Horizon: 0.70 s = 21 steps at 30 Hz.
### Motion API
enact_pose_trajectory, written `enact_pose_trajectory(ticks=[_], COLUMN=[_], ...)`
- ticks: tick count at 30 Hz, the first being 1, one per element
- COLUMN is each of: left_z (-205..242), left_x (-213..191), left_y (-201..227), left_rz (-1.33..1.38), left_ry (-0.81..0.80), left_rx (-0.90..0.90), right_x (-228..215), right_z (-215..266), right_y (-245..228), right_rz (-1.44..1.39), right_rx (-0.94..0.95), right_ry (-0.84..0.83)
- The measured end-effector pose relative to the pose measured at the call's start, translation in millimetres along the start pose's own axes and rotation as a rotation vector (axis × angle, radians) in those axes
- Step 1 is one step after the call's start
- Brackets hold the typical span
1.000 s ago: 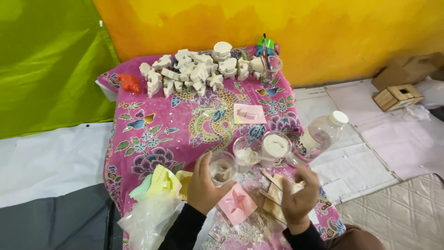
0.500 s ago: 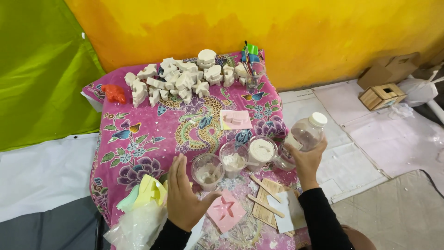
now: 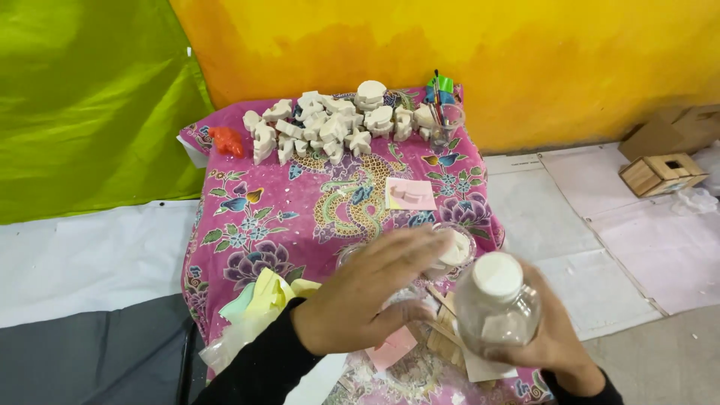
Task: Preparing and assembling small craft figurines using molds and liquid mixtures
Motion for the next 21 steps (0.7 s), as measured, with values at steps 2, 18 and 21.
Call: enact_pose_trajectory(ticks=[2, 18, 21], left_z=[-3.2, 30.4, 30.4], left_x=[4.2, 21.1, 24.7], left_y=[-6.8, -36.3, -40.5], left_rz=[0.170, 0.555, 0.399], left_ry=[-0.134, -0.120, 0.137], left_rx=[0.076, -0.052, -0.181], right_x=[29.4, 99.2, 98.8], right_z=[0.3, 25.4, 27.5], right_y=[-16.4, 3.4, 8.4], right_rz=[-0.223, -0.554, -0.276], right_rx=[-0.007, 0.178, 0.276], right_ry=[-0.130, -0.083, 0.023])
Point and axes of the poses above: each hand's wrist, its own z-axis away from the middle knuckle, its own x-axis out of the palm, y = z × x, the point moved 3 cm from there along -z, towards the middle knuckle, and after that the axes turned 15 degrees about -x, right-handed, at the moved point
